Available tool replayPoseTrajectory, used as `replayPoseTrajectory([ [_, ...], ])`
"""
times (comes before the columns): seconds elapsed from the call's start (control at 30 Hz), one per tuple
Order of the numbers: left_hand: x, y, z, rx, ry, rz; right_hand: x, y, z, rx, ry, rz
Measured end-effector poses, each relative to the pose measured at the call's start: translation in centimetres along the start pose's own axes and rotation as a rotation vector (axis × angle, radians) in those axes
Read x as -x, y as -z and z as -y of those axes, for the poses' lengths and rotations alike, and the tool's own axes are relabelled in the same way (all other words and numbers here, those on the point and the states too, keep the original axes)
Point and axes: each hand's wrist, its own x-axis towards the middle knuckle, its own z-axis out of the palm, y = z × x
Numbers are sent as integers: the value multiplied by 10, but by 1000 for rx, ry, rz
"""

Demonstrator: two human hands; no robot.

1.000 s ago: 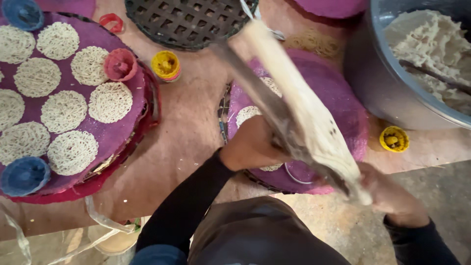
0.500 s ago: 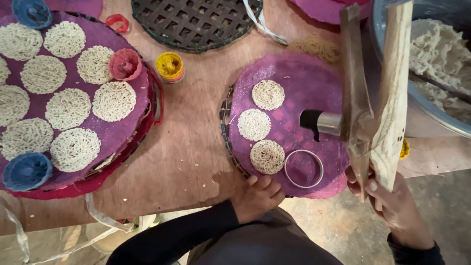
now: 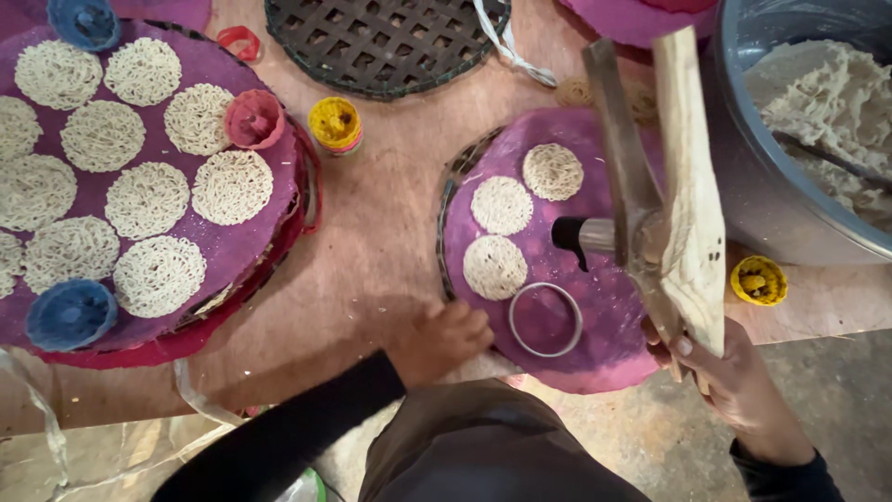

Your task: The person extrudes white dough from a wooden press tool onto mats to create circular, coiled patterns and transfers the shaped dough to a drying rack.

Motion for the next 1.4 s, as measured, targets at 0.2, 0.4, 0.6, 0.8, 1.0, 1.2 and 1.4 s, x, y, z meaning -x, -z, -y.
replayPoseTrajectory([
  [0.2, 9, 15, 65, -79, -37, 51, -7, -4, -5, 78, -72, 11],
  [0.4, -45, 65, 72, 283, 412, -142, -14, -18, 16, 240, -59, 194],
  [0.6, -119, 89, 93, 2227, 240, -822, -25, -29, 49, 262, 1, 503],
  [0.8, -120, 82, 96, 2564, 43, -518, -42, -21, 70, 201, -393, 712],
  [1.0, -105, 45, 98, 2592, 271, -767, -58, -35, 60, 349, -592, 555],
  [1.2, -87, 24, 102, 2596, 327, -882, -72, -55, 56, 702, -480, 525],
  [1.4, -81, 21, 95, 2546, 504, -996, -69, -68, 66, 677, -486, 561],
])
